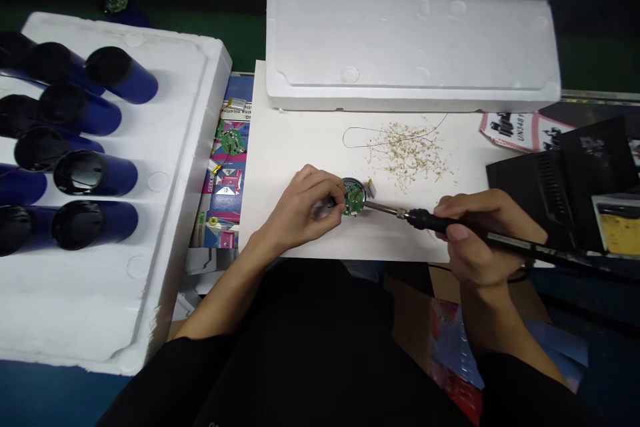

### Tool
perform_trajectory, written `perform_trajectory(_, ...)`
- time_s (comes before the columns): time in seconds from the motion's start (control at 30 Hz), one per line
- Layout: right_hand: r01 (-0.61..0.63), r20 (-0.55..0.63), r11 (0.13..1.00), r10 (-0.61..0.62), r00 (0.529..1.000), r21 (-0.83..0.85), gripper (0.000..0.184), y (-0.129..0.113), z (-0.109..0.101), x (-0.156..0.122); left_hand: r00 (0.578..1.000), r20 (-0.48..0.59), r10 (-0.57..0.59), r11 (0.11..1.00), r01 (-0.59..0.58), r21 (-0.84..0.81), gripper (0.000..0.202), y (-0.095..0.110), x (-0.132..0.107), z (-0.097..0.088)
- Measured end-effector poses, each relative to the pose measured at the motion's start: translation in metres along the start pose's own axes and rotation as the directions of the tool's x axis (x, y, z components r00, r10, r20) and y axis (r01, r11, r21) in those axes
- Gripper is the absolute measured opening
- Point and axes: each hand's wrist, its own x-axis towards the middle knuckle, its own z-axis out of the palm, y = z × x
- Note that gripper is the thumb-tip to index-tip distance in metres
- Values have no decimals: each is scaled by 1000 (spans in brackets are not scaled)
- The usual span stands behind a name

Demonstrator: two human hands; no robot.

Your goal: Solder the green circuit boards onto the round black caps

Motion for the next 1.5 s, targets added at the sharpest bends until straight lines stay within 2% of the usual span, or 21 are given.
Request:
perform_trajectory(0.17, 38, 150, 999, -38, 988, -1, 15, 3, -1, 2, 1000, -25, 2, 1000, -2, -5, 11, -2, -1, 3)
perform_trajectory(0.33, 10, 212, 1000, -12, 977, 12, 14, 3, 2, 3, 999, -39, -4, 1000, 4, 1, 10, -2, -1, 4)
perform_trajectory(0.5, 6, 228, 1000, -11, 974, 24, 13, 3, 3, 4, 999, -31, -29, 999, 29, 16, 9, -1, -2, 4)
perform_trajectory(0.8, 18, 305, 999, -30, 952, 41, 12, 1, 2, 13, 999, -47, 1, 1000, -1, 10, 12, -2, -1, 5)
perform_trajectory(1.0, -19, 296, 999, 28, 955, -34, 13, -1, -2, 16, 999, -43, -12, 1000, 13, 10, 11, -2, -2, 5)
perform_trajectory(1.2, 8, 324, 998, 14, 946, -64, 10, -4, -2, 16, 999, -49, 1, 1000, -1, 2, 11, -2, -2, 5)
perform_trajectory(1.3, 23, 280, 1000, -21, 960, -4, 11, -2, -1, 12, 999, -38, -20, 1000, 21, 14, 10, -2, -2, 5)
perform_trajectory(1.4, 38, 133, 995, -50, 990, 87, 13, 3, -4, 8, 999, -38, -21, 1000, 22, 17, 9, -2, -2, 5)
perform_trajectory(1.5, 42, -2, 996, -42, 999, 76, 15, 6, -11, 9, 999, -43, -3, 1000, 3, 6, 10, -2, -2, 5)
